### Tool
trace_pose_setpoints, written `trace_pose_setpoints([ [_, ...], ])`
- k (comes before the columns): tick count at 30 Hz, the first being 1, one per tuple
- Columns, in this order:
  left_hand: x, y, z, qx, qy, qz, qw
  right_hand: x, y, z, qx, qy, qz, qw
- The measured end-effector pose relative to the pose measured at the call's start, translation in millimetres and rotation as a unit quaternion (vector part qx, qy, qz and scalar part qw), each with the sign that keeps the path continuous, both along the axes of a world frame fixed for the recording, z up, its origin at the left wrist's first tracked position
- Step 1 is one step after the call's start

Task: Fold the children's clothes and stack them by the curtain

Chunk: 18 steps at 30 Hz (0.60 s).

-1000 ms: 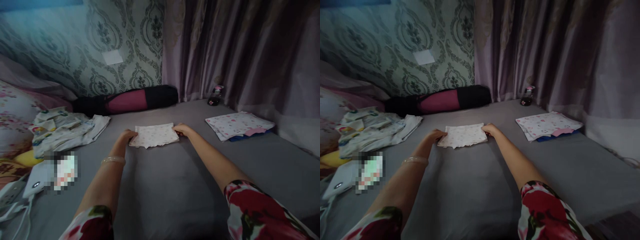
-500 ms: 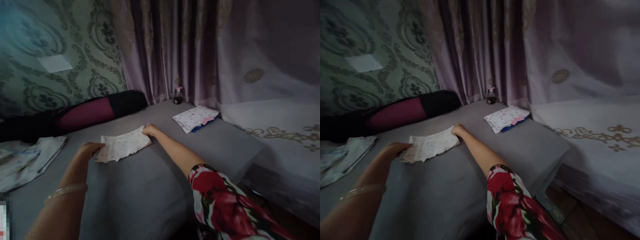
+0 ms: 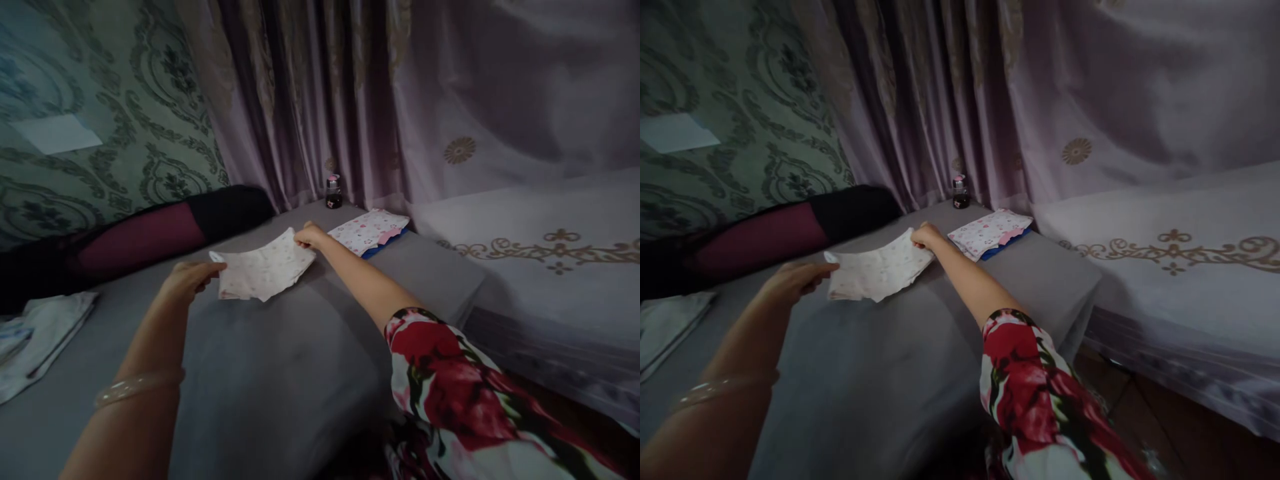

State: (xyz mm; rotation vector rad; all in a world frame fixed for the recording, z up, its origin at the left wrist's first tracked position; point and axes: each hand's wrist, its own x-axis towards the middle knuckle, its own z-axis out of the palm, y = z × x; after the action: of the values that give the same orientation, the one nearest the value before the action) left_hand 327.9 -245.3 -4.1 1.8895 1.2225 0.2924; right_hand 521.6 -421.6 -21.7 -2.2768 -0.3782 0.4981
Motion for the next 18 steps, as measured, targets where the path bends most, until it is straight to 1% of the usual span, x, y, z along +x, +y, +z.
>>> trace_pose_setpoints([
  [2, 11.6, -17.1, 1.8, -0.003, -0.028, -0.035, 0.999, 10.9, -17.0, 11.2, -0.005, -0.002, -0.015, 1.000],
  [5, 31.9, -41.3, 0.5, -0.015, -0.076, -0.077, 0.994, 25.4, -41.5, 26.7, -0.010, -0.008, -0.044, 0.999],
  [9, 62.6, -72.9, -5.1, -0.042, -0.106, -0.106, 0.988, 43.1, -72.7, 43.3, -0.006, -0.020, -0.089, 0.996],
  [13, 94.3, -102.6, -14.1, -0.065, -0.165, -0.134, 0.975, 65.5, -104.1, 53.2, -0.007, -0.037, -0.131, 0.991],
  [18, 130.5, -135.7, -23.7, -0.083, -0.203, -0.159, 0.963, 96.6, -139.0, 59.0, -0.023, -0.058, -0.164, 0.984],
])
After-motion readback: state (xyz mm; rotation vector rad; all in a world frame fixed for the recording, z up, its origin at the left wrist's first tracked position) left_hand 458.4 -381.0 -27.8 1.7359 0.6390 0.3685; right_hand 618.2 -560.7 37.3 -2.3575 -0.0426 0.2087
